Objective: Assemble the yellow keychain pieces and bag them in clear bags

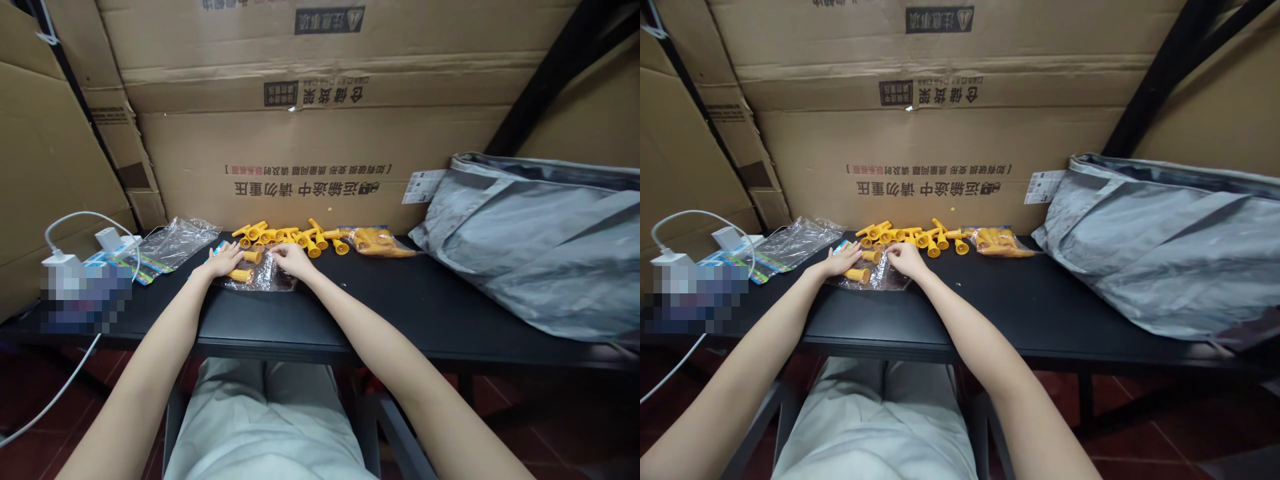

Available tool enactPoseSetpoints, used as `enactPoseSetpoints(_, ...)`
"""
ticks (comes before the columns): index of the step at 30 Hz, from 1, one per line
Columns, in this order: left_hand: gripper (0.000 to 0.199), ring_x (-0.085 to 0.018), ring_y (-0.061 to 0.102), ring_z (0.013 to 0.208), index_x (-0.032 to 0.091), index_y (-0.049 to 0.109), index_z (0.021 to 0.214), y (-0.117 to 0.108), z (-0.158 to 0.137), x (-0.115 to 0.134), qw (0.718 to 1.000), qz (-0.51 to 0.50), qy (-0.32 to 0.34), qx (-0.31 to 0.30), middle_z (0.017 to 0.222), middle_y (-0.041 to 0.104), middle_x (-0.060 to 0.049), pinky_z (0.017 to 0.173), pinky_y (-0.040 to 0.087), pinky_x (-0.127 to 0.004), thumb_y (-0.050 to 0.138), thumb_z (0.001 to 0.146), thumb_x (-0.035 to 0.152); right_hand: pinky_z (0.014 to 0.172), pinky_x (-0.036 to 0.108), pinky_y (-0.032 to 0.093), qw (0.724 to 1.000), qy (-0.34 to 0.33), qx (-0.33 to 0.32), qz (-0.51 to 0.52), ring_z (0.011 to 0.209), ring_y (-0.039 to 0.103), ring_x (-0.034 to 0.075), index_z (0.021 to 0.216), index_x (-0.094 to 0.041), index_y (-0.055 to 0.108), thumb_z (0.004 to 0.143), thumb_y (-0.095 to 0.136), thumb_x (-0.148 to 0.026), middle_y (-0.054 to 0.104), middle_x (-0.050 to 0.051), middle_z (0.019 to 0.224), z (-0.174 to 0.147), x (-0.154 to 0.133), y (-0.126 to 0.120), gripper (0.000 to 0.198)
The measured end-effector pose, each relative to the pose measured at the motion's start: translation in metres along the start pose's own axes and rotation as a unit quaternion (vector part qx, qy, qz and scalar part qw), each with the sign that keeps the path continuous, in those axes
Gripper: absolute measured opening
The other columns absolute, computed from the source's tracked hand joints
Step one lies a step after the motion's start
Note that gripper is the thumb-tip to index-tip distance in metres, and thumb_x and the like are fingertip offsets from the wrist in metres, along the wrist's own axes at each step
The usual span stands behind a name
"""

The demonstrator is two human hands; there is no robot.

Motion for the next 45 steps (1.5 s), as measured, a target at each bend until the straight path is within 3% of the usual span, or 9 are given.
enactPoseSetpoints(6,0.065,-0.025,0.002,0.147,0.026,0.018,0.152,-0.004,0.001,-0.024,0.999,0.017,-0.051,0.000,0.158,0.009,0.002,0.113,0.011,-0.062,0.006,0.093,0.049,0.088,0.033,0.046,0.951,0.106,0.249,-0.152,0.100,0.061,0.022,0.113,-0.011,0.062,0.081,0.042,-0.015,0.064,0.015,0.113,-0.009,0.028,-0.108,0.037)
enactPoseSetpoints(9,0.065,-0.025,0.002,0.147,0.025,0.017,0.152,-0.005,0.001,-0.027,0.998,0.020,-0.053,0.001,0.158,0.008,0.002,0.113,0.011,-0.062,0.005,0.093,0.049,0.101,0.044,0.035,0.910,0.171,0.208,-0.315,0.124,0.047,0.030,0.130,-0.010,0.051,0.082,0.045,-0.016,0.051,0.019,0.133,-0.015,0.053,-0.126,0.048)
enactPoseSetpoints(13,0.065,-0.025,0.001,0.147,0.025,0.016,0.152,-0.005,0.001,-0.026,0.999,0.016,-0.051,-0.007,0.158,0.007,0.002,0.113,0.009,-0.062,0.005,0.093,0.049,0.105,0.054,0.026,0.862,0.286,0.011,-0.419,0.124,0.047,0.034,0.126,-0.013,0.057,0.083,0.045,-0.013,0.048,0.018,0.137,-0.022,0.095,-0.112,0.044)
enactPoseSetpoints(15,0.065,-0.025,0.000,0.147,0.024,0.016,0.152,-0.004,0.001,-0.026,0.999,0.014,-0.051,-0.010,0.158,0.007,0.003,0.113,0.009,-0.063,0.005,0.092,0.049,0.104,0.052,0.029,0.854,0.299,-0.017,-0.426,0.124,0.048,0.033,0.124,-0.015,0.059,0.084,0.047,-0.014,0.049,0.018,0.137,-0.022,0.099,-0.109,0.042)
enactPoseSetpoints(25,0.066,-0.026,0.002,0.147,0.024,0.017,0.152,-0.006,-0.002,-0.022,0.999,0.014,-0.046,-0.008,0.158,0.009,0.002,0.113,0.010,-0.064,0.005,0.092,0.049,0.092,0.041,0.041,0.866,0.305,0.011,-0.397,0.113,0.058,0.030,0.128,-0.009,0.049,0.080,0.060,-0.025,0.063,0.020,0.119,-0.021,0.090,-0.114,0.051)
enactPoseSetpoints(32,0.064,-0.026,0.002,0.147,0.028,0.018,0.151,-0.007,-0.002,-0.022,0.999,0.020,-0.047,-0.005,0.158,0.009,0.002,0.112,0.013,-0.063,0.005,0.092,0.049,0.086,0.044,0.038,0.878,0.190,0.199,-0.393,0.102,0.059,0.032,0.111,-0.010,0.052,0.084,0.048,-0.031,0.063,0.021,0.109,-0.015,0.052,-0.136,0.034)
enactPoseSetpoints(36,0.064,-0.026,0.002,0.147,0.027,0.017,0.152,-0.005,-0.001,-0.023,0.999,0.017,-0.041,-0.007,0.158,0.009,0.002,0.112,0.013,-0.063,0.005,0.093,0.049,0.082,0.042,0.035,0.882,0.120,0.240,-0.388,0.097,0.057,0.031,0.103,-0.011,0.053,0.083,0.047,-0.034,0.063,0.019,0.103,-0.012,0.025,-0.137,0.031)
enactPoseSetpoints(40,0.065,-0.027,0.003,0.147,0.025,0.019,0.151,-0.005,0.001,-0.024,0.999,0.011,-0.039,0.000,0.158,0.010,0.000,0.112,0.011,-0.064,0.006,0.093,0.050,0.081,0.040,0.033,0.890,0.084,0.216,-0.392,0.090,0.056,0.030,0.102,-0.012,0.054,0.084,0.045,-0.036,0.064,0.017,0.099,-0.012,-0.011,-0.117,0.031)
enactPoseSetpoints(45,0.065,-0.028,0.003,0.147,0.027,0.020,0.151,-0.006,-0.001,-0.023,0.999,0.004,-0.035,0.002,0.158,0.011,0.000,0.112,0.012,-0.064,0.006,0.092,0.051,0.085,0.040,0.031,0.898,0.041,0.087,-0.430,0.092,0.058,0.031,0.102,-0.011,0.056,0.087,0.045,-0.035,0.066,0.019,0.097,-0.020,-0.052,-0.054,0.030)
Point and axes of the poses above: each hand's wrist, its own z-axis towards the middle knuckle, its own y-axis out of the palm, x = y × z, the point moved 9 cm from there along z, towards the middle knuckle
